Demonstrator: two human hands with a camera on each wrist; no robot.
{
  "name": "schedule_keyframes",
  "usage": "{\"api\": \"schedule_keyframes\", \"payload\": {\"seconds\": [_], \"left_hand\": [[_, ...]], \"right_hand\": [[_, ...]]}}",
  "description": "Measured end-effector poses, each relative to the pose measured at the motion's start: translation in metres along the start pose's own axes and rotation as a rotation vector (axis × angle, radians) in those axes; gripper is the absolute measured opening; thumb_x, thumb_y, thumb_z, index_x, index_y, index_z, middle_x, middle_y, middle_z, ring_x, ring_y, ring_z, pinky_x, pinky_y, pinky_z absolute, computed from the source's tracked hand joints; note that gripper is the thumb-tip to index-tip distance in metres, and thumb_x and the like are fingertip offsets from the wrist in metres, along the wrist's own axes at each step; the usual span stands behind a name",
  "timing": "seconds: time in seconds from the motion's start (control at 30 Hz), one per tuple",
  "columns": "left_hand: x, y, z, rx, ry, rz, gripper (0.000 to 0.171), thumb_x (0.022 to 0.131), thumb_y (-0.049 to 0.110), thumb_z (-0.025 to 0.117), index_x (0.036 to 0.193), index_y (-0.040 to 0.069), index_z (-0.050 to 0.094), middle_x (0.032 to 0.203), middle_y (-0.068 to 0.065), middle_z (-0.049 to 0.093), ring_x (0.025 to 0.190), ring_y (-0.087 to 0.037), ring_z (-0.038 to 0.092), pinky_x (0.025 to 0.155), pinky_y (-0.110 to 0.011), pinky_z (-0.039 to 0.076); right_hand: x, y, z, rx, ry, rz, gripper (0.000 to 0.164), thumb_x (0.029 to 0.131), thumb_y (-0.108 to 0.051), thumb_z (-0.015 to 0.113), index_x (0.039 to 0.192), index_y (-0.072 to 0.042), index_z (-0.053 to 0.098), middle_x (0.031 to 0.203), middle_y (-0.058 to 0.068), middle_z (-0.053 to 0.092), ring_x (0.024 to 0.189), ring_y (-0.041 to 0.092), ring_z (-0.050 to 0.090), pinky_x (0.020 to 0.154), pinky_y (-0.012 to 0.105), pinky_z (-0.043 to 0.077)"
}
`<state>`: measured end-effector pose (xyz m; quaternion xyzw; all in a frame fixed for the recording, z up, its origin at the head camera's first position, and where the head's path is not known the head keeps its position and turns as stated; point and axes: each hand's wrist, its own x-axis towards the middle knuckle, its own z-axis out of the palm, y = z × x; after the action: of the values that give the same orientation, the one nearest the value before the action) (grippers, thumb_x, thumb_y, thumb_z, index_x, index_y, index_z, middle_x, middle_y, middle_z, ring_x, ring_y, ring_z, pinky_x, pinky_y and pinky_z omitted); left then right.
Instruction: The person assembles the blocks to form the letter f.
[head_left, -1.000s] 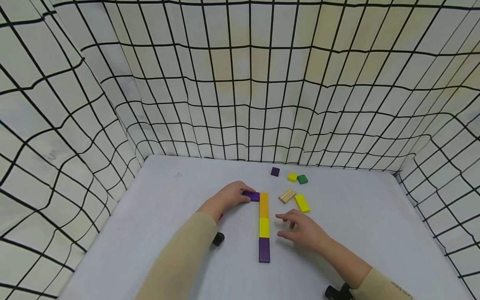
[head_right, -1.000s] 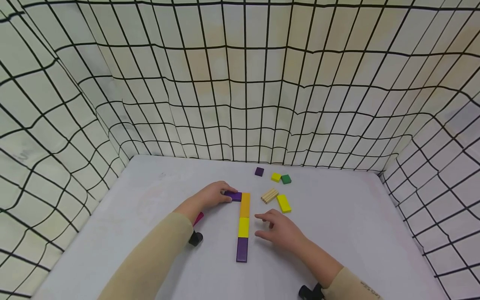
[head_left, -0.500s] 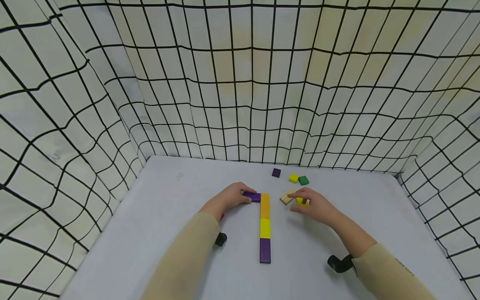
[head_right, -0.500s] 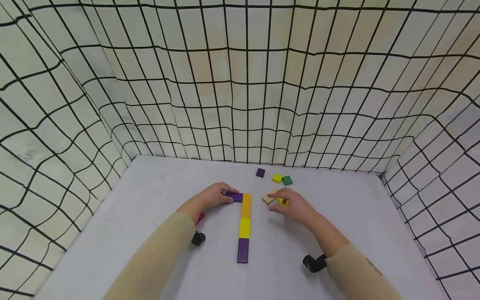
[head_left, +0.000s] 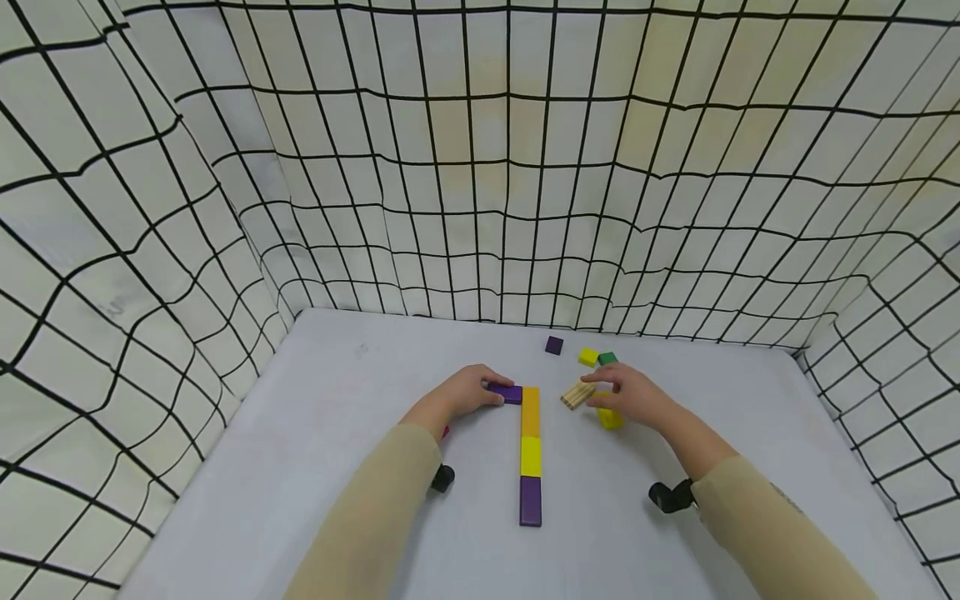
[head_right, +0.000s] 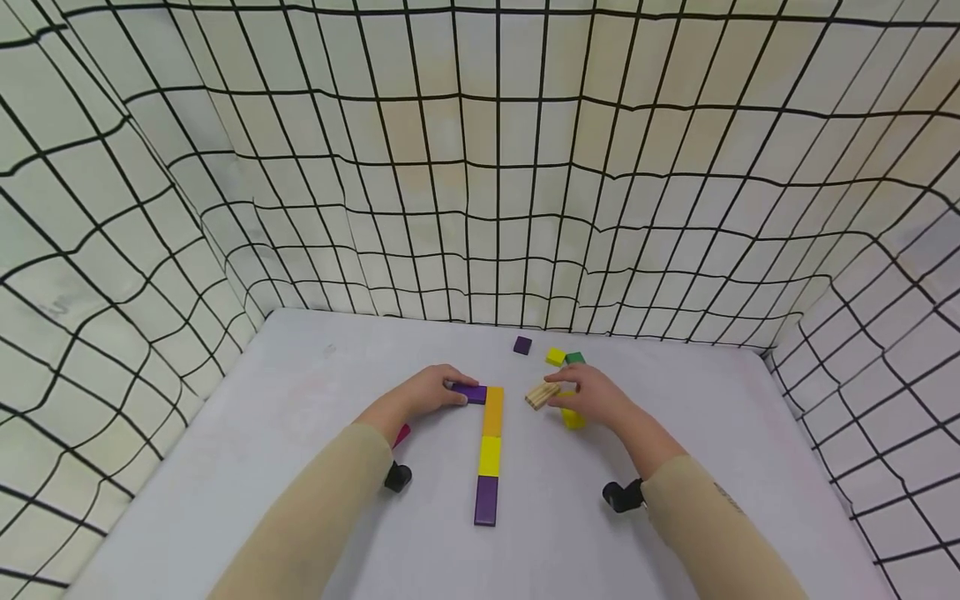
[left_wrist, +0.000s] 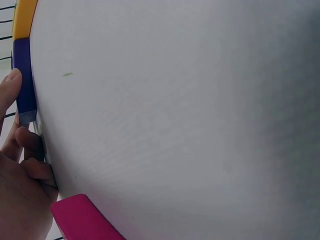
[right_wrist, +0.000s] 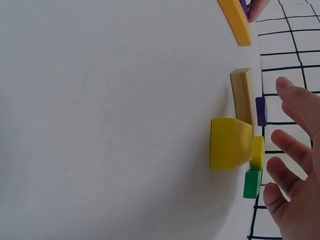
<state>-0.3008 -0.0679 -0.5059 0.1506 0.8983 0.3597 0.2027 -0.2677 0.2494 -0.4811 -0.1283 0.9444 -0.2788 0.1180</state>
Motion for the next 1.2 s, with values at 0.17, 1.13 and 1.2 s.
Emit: {"api": "schedule_keyframes", "payload": {"seconds": [0.17,1.13,1.2], "left_hand": [[0.0,0.0,0.0,-0.004,0.0,-0.005,0.033,0.092,0.021,0.071,0.124,0.031,0.071,0.134,-0.002,0.058,0.13,-0.026,0.047,0.114,-0.047,0.032],[0.0,0.002,0.0,0.0,-0.001,-0.033,0.032,0.093,0.025,0.071,0.123,0.034,0.071,0.136,-0.002,0.057,0.132,-0.028,0.045,0.114,-0.049,0.031],[0.0,0.001,0.0,-0.001,-0.001,-0.035,0.032,0.092,0.025,0.071,0.123,0.034,0.071,0.137,-0.002,0.056,0.132,-0.028,0.045,0.114,-0.05,0.031]], "right_hand": [[0.011,-0.001,-0.003,-0.031,-0.054,-0.017,0.044,0.089,-0.032,0.075,0.131,-0.019,0.067,0.139,0.014,0.054,0.101,0.027,0.053,0.086,0.042,0.05],[0.034,-0.003,0.012,-0.065,-0.042,0.081,0.036,0.09,-0.035,0.073,0.124,-0.022,0.071,0.128,0.005,0.064,0.111,0.026,0.056,0.101,0.048,0.044],[0.034,-0.004,0.012,-0.07,-0.042,0.087,0.036,0.09,-0.035,0.074,0.124,-0.023,0.072,0.129,0.005,0.064,0.117,0.027,0.055,0.105,0.05,0.041]]}}
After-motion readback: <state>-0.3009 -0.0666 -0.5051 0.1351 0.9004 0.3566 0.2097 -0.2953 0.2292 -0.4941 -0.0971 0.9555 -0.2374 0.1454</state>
